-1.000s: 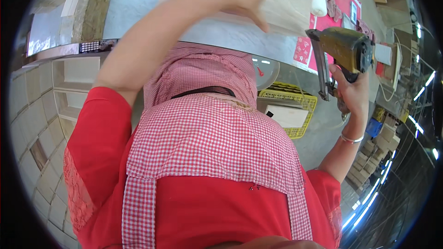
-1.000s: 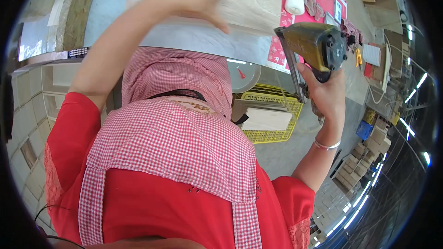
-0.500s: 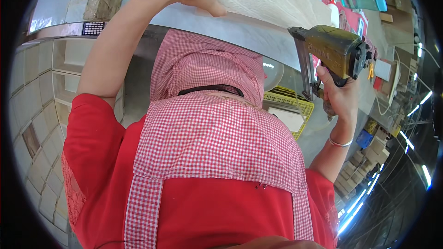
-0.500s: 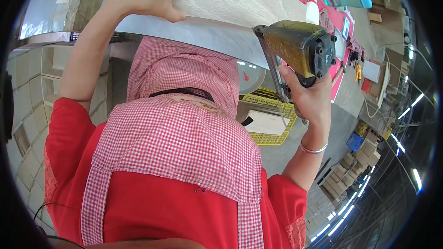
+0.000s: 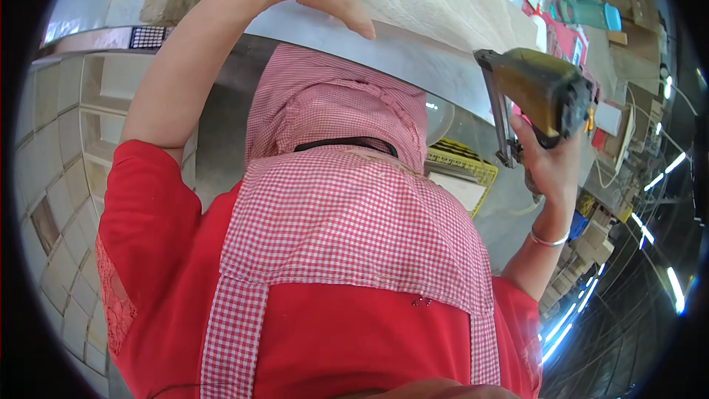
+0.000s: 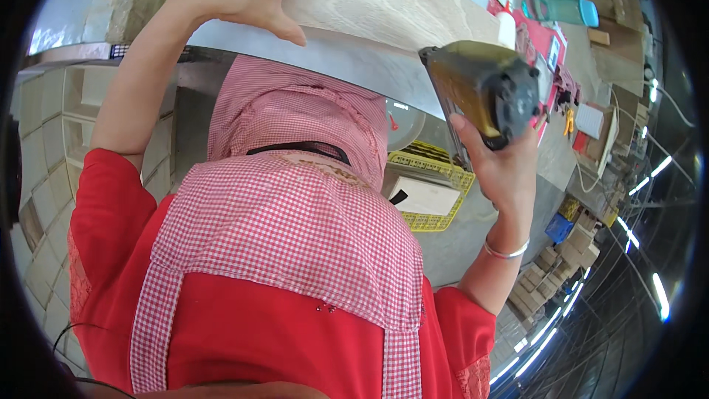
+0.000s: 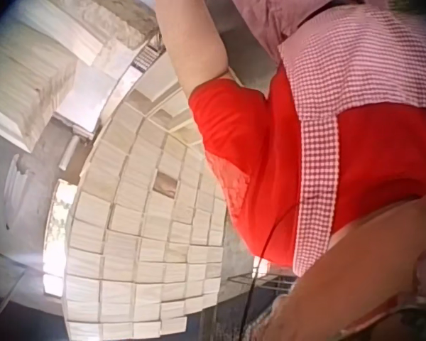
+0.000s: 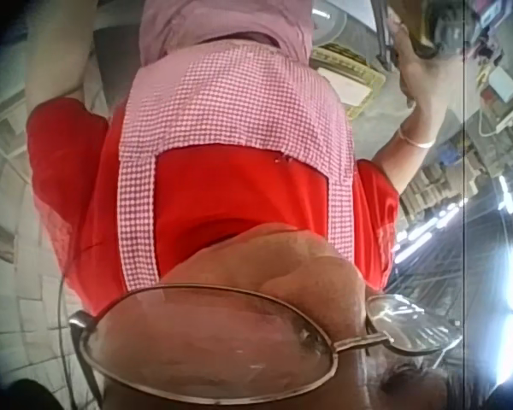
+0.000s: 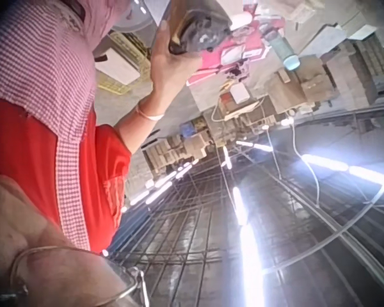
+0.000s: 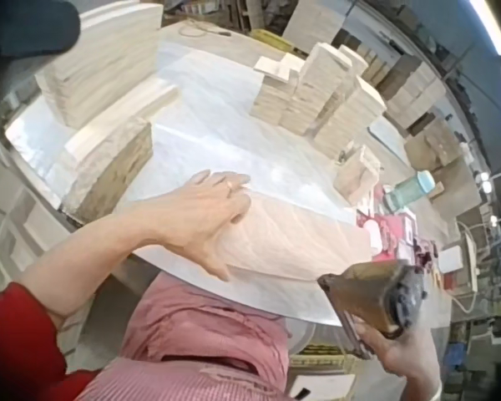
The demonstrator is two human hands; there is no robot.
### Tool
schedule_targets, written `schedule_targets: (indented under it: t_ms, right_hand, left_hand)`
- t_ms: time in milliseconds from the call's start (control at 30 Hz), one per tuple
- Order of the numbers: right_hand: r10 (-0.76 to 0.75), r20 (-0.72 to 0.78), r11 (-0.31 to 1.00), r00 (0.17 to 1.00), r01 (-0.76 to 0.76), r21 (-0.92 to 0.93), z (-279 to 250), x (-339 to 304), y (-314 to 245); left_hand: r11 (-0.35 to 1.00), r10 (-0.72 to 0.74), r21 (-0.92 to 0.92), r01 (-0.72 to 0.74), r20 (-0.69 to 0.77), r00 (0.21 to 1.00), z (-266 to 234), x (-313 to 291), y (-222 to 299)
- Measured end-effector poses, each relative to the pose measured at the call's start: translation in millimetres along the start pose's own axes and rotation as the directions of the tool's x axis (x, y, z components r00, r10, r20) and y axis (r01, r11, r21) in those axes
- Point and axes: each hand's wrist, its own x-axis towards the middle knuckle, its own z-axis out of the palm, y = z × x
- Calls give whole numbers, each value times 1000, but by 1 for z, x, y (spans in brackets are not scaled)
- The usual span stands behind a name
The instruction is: Assembling small wooden boxes using wood glue and a pneumatic nailer.
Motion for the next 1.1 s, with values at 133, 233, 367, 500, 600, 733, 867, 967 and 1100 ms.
schedule_targets:
  t_ms: [133, 233, 367, 500, 600, 733, 867, 967, 1100]
  right_hand:
    - [-56, 15, 988, 998, 53, 143, 10, 0, -9]
    - [-193, 86, 964, 977, 173, 203, 29, 8, -32]
    - [-184, 149, 967, 972, 152, 203, 45, 20, -53]
    - [-171, 173, 960, 970, 125, 251, 56, 25, -61]
    - [-149, 191, 965, 970, 100, 244, 58, 25, -62]
    - [-103, 250, 975, 963, 49, 215, 53, 27, -69]
    - [-133, 223, 975, 966, 87, 204, 55, 25, -65]
    - [-158, 212, 976, 964, 119, 184, 54, 27, -66]
    - [-166, 260, 983, 951, 138, 123, 46, 35, -75]
  left_hand:
    - [969, -235, 16, 246, 370, 899, -16, 7, -5]
    - [976, -202, -10, 217, 318, 926, -10, 0, -11]
    - [967, -213, -63, 248, 340, 916, -20, 8, -7]
    - [964, -215, -83, 255, 328, 920, -20, 7, -8]
    - [964, -216, -84, 252, 308, 927, -19, 6, -8]
    - [962, -222, -85, 260, 310, 925, -20, 4, -8]
    - [961, -227, -82, 263, 305, 925, -18, 3, -9]
    - [963, -223, -81, 257, 294, 929, -17, 5, -8]
    - [949, -294, 28, 315, 448, 844, -24, 20, -5]
